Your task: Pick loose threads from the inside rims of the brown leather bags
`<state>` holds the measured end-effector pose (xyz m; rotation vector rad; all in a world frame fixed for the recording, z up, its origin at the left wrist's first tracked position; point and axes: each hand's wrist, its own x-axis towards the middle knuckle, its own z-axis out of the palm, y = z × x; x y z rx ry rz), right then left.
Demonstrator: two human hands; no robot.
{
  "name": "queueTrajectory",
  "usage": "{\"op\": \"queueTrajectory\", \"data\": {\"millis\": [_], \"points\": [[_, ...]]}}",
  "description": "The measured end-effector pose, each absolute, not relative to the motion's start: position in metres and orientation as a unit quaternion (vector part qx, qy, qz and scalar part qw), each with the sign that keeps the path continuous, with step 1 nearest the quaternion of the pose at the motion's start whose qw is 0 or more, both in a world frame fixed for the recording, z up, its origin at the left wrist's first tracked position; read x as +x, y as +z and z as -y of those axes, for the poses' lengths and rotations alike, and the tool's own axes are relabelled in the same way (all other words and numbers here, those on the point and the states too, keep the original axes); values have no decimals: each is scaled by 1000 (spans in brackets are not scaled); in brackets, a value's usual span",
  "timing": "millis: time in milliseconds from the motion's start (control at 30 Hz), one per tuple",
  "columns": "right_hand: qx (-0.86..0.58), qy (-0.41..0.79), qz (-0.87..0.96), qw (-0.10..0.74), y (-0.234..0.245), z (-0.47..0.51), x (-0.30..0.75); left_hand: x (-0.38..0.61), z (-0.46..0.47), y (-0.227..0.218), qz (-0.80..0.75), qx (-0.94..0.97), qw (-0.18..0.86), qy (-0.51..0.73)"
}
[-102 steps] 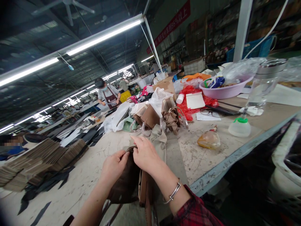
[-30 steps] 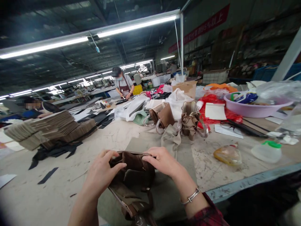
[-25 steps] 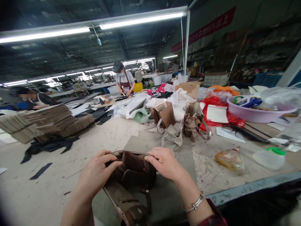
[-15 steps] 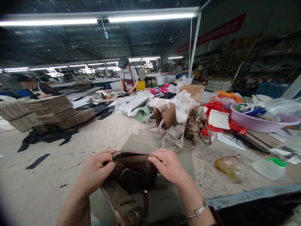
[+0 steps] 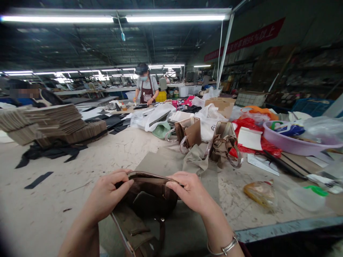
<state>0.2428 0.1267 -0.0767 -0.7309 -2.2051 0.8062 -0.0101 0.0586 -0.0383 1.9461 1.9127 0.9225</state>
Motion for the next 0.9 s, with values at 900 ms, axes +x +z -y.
{"op": "queueTrajectory", "data": {"millis": [900], "points": [[-350,260,815,382,-73,-119,218,-6,-60,-44,-668,654,114,336]]}}
